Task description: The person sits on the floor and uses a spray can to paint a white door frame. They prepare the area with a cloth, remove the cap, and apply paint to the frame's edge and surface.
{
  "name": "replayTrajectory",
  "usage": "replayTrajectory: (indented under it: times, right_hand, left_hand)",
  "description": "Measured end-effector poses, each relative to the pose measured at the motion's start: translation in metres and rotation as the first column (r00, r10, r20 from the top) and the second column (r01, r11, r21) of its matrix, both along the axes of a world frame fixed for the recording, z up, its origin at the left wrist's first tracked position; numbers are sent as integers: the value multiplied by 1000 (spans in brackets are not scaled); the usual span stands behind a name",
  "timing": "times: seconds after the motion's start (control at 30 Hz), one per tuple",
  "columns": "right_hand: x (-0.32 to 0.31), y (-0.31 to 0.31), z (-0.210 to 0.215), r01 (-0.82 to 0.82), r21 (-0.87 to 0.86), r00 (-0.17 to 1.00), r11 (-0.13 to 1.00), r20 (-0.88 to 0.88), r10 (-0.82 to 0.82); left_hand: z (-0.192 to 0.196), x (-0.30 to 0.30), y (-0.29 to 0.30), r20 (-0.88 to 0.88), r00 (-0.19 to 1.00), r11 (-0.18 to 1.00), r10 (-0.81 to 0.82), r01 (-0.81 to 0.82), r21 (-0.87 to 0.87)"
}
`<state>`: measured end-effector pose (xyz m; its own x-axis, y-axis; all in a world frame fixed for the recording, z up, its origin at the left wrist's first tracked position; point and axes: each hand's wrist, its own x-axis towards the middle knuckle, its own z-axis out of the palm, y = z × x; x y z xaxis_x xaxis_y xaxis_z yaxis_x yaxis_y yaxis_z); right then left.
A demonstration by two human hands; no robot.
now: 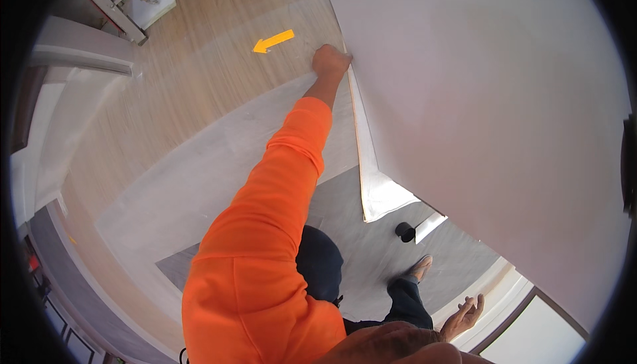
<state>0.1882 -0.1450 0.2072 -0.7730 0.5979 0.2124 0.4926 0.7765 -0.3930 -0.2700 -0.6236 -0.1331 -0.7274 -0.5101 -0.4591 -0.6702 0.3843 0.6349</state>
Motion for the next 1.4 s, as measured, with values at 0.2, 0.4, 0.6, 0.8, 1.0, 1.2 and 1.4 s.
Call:
replayTrajectory:
  times: [0.2,0.4,0.6,0.8,1.0,1.2,1.4]
  right_hand:
    - [-18,-12,28,-50,38,997,998,-57,52]
    - [-45,1,-12,-190,-37,982,981,14,190]
    - [-43,21,-16,-174,-52,984,983,-54,171]
    - [-45,30,-18,-130,-78,985,988,-121,121]
    - [-48,42,-27,-94,-121,981,988,-181,72]
    - [-48,49,-34,-124,-150,978,981,-183,96]
    - [-60,59,-51,-210,-174,958,962,-234,167]
  left_hand:
    - [-24,6,3,-78,997,1000,6,-6,-7]
    - [-25,16,11,-72,997,1000,-11,11,5]
    - [9,14,31,5,996,996,87,-87,17]
    - [15,5,37,38,988,987,152,-154,43]
    - [0,7,36,64,989,978,131,-139,153]
    - [-11,21,48,-52,980,976,191,-184,118]
    - [-13,44,49,-77,949,950,306,-298,97]
